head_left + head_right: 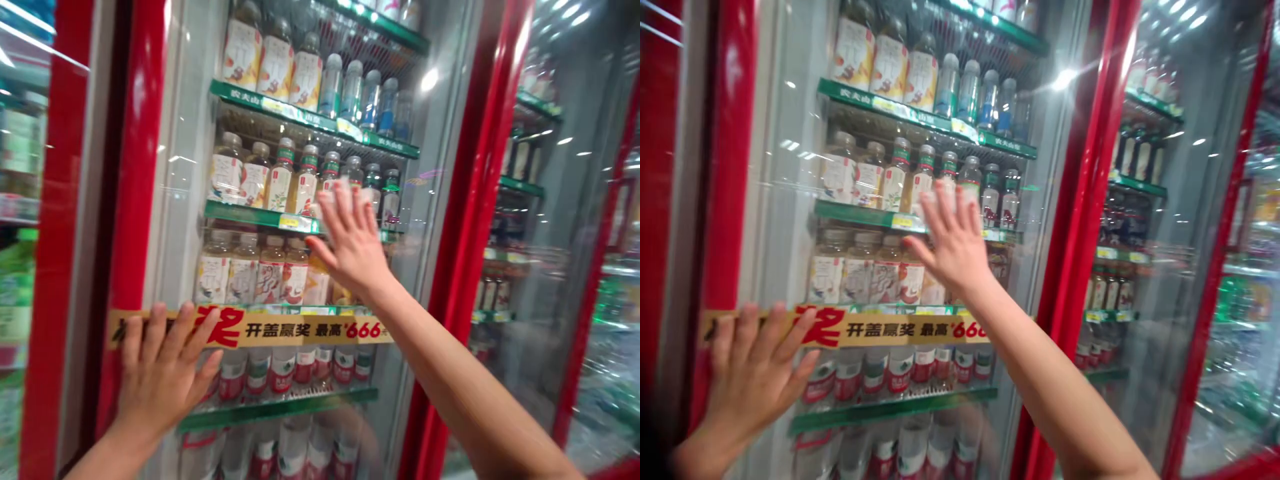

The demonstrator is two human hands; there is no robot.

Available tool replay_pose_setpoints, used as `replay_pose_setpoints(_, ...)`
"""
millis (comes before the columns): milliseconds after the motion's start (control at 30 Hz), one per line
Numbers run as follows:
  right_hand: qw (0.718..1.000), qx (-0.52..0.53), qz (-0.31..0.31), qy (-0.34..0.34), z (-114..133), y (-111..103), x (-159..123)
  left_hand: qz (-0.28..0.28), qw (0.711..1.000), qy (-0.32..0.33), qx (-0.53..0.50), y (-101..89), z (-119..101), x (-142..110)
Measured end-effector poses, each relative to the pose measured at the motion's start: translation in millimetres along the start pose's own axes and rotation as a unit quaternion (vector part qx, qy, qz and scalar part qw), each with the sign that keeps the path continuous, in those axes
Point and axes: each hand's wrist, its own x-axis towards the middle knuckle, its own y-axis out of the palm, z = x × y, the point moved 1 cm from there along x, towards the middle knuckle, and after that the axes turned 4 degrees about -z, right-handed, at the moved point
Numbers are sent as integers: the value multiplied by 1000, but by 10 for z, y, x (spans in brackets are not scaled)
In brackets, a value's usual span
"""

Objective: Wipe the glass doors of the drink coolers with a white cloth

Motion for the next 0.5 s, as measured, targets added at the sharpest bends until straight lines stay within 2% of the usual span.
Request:
replay_pose_setpoints(67,982,-36,-46,180,-394,-80,-306,3,999,-25,-26,1,-21,64)
replay_pose_setpoints(100,973,-44,-58,218,-451,-89,-505,-7,998,-39,-44,3,-38,106)
replay_pose_setpoints(133,976,-43,-57,208,-422,-73,-723,-21,997,-48,-60,9,-61,153)
replay_pose_setpoints(167,987,-32,-41,153,-332,-38,-946,-33,996,-52,-68,21,-86,203)
replay_pose_setpoints(200,998,-11,-10,60,-213,6,-1163,-39,996,-50,-68,41,-113,250)
replay_pose_setpoints(233,999,15,26,-37,-106,46,-1361,-40,996,-44,-60,69,-140,294)
replay_pose_setpoints(267,992,33,54,-105,-42,75,-1527,-37,997,-39,-47,103,-165,329)
replay_pose_setpoints(300,989,39,71,-126,-36,88,-1652,-28,998,-39,-34,141,-184,356)
replay_pose_setpoints(333,992,32,73,-96,-81,89,-1734,-17,999,-40,-28,180,-200,373)
replay_pose_setpoints(400,997,-4,36,65,-229,73,-1808,0,998,-50,-32,242,-216,383)
replay_pose_setpoints(433,989,-22,9,148,-270,69,-1830,5,998,-52,-34,262,-219,380)
replay_pose_setpoints(467,978,-31,-15,204,-259,75,-1859,5,998,-53,-34,273,-218,375)
replay_pose_setpoints(500,975,-30,-26,218,-194,90,-1901,3,998,-53,-33,278,-214,369)
